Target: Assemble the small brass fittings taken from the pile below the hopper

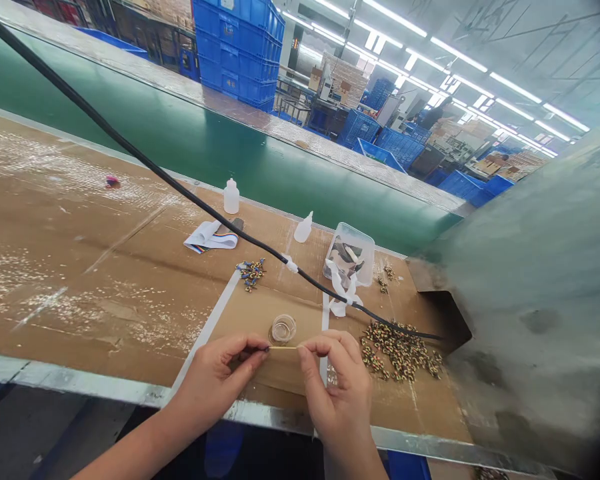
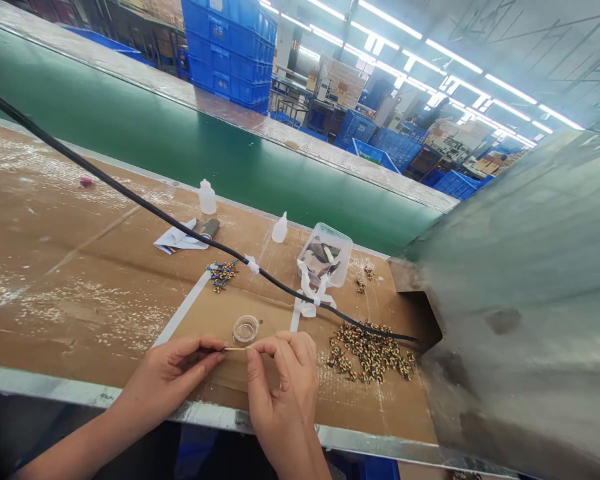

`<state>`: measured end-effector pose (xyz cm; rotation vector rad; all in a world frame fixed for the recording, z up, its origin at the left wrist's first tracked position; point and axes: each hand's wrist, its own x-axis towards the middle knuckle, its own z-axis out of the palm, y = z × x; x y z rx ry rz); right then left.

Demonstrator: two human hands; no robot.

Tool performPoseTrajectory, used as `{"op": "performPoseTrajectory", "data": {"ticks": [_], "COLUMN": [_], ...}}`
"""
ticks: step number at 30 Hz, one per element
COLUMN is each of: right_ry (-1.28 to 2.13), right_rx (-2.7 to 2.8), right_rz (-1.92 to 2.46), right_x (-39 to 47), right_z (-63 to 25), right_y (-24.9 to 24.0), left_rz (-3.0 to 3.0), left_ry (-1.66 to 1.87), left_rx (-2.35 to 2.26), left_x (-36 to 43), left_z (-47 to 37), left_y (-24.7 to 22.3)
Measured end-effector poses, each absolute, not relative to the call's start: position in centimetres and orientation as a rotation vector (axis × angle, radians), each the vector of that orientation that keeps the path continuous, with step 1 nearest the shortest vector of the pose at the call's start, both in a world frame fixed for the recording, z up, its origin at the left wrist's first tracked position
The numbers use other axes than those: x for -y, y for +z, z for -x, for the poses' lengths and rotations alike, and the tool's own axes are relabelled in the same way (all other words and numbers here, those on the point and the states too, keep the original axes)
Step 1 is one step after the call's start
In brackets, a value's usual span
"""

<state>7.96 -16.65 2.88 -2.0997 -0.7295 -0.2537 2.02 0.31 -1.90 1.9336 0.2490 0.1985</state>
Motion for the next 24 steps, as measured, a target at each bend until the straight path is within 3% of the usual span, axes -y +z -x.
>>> {"op": "performPoseTrajectory", "data": {"ticks": [16, 24], "right_ry": [-0.348, -0.165], "right_rx": [0.726, 0.559], "right_rz": [2.289, 2.042], "right_x": [16.5, 17.1], "right_z": [-9.5, -9.4], "right_y": [1.4, 2.5], "left_rz": [-1.899, -1.916], "left_ry": [0.163, 0.148], "left_rx": [-0.269, -0.238], "left_x": [-0.3, -0.3], "left_z": [-2.3, -2.0], "left_y": [-2.1, -2.2]}}
